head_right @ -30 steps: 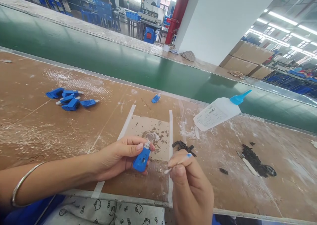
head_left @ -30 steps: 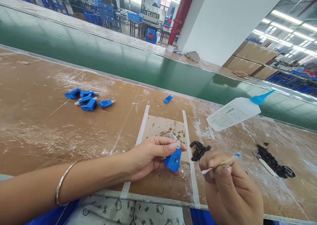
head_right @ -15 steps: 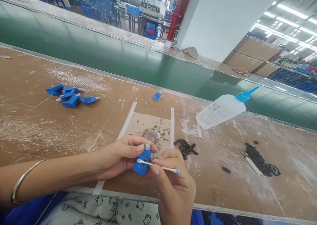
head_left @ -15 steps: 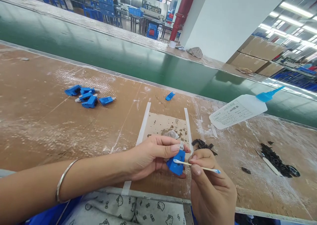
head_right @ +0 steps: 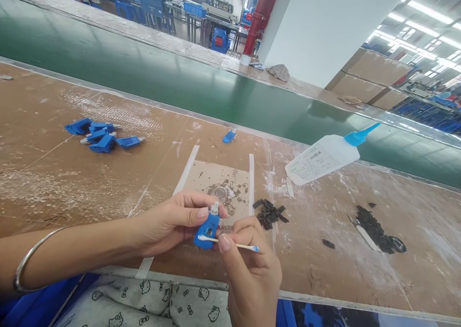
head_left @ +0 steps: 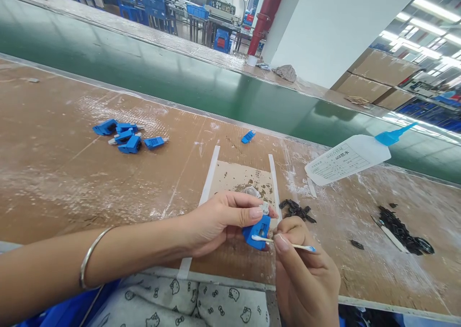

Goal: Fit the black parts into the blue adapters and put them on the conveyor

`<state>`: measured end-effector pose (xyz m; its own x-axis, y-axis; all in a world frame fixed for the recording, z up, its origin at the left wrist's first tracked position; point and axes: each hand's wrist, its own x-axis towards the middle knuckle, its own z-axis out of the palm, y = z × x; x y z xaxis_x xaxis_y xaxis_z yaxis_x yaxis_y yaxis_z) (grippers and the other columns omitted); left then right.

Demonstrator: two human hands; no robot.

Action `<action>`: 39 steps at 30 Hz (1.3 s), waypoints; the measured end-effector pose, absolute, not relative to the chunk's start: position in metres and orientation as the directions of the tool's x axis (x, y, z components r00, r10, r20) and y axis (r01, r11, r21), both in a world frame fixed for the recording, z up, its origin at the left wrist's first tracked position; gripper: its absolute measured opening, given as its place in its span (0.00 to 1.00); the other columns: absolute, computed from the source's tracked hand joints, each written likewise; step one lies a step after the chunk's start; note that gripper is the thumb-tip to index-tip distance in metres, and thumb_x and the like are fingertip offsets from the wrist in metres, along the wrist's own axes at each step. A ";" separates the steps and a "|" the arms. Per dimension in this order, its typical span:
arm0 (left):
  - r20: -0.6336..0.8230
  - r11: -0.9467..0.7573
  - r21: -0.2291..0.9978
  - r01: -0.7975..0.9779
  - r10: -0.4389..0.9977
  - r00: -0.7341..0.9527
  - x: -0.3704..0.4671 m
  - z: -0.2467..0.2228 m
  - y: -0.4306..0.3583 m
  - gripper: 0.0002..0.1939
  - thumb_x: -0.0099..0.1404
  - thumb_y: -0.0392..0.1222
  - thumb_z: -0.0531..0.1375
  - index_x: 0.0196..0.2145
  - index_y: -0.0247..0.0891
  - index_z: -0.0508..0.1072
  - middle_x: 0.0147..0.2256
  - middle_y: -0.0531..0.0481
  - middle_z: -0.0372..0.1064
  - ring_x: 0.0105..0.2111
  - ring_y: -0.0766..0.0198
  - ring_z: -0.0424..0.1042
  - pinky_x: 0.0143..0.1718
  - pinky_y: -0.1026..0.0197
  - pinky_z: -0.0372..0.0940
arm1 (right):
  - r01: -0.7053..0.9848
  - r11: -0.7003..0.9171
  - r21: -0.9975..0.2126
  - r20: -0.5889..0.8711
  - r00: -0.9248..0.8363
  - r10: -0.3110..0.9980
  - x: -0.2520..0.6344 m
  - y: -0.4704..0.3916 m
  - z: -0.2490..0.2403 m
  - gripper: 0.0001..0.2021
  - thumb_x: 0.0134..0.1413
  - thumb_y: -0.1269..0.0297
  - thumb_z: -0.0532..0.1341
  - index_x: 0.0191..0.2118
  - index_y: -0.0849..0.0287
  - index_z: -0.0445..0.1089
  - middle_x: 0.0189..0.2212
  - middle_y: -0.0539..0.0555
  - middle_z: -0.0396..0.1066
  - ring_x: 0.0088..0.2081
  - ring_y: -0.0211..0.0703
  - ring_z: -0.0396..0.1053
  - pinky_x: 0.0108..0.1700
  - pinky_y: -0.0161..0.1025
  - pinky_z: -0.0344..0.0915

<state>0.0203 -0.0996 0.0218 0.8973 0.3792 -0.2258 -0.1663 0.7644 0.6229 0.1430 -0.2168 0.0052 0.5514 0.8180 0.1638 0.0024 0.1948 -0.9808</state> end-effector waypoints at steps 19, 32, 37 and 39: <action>-0.249 0.747 0.650 -0.137 0.380 0.891 0.019 0.025 -0.099 0.18 0.51 0.50 0.75 0.35 0.36 0.81 0.30 0.51 0.72 0.31 0.68 0.72 0.34 0.66 0.66 | 0.046 0.227 -0.973 0.209 0.600 0.772 0.144 -0.214 0.017 0.27 0.56 0.55 0.67 0.18 0.58 0.53 0.23 0.47 0.56 0.27 0.36 0.57 0.26 0.35 0.54; -0.231 0.755 0.629 -0.183 0.406 0.884 0.021 0.024 -0.100 0.16 0.51 0.48 0.76 0.34 0.36 0.82 0.31 0.50 0.72 0.31 0.67 0.73 0.34 0.66 0.68 | 0.220 0.198 -0.955 0.295 0.639 0.710 0.142 -0.217 0.006 0.24 0.56 0.64 0.68 0.18 0.57 0.54 0.22 0.46 0.57 0.27 0.35 0.57 0.30 0.37 0.54; -0.229 0.711 0.674 -0.198 0.457 0.860 0.021 0.025 -0.097 0.20 0.51 0.51 0.75 0.35 0.34 0.81 0.29 0.49 0.70 0.29 0.66 0.69 0.36 0.59 0.72 | 0.173 0.226 -0.959 0.283 0.662 0.694 0.149 -0.220 0.013 0.25 0.56 0.59 0.68 0.18 0.57 0.53 0.22 0.47 0.56 0.27 0.37 0.57 0.27 0.38 0.51; -0.231 0.713 0.675 -0.192 0.451 0.862 0.022 0.025 -0.097 0.20 0.51 0.51 0.75 0.35 0.34 0.81 0.28 0.49 0.70 0.29 0.66 0.69 0.37 0.57 0.72 | 0.154 0.243 -0.958 0.282 0.670 0.686 0.151 -0.220 0.015 0.25 0.56 0.57 0.68 0.18 0.57 0.54 0.22 0.47 0.57 0.27 0.37 0.58 0.27 0.38 0.51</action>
<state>0.0217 -0.0970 0.0249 0.8619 0.4514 -0.2311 -0.1925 0.7127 0.6746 0.1507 -0.2198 0.0146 0.6703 0.6864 0.2821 0.1542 0.2431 -0.9577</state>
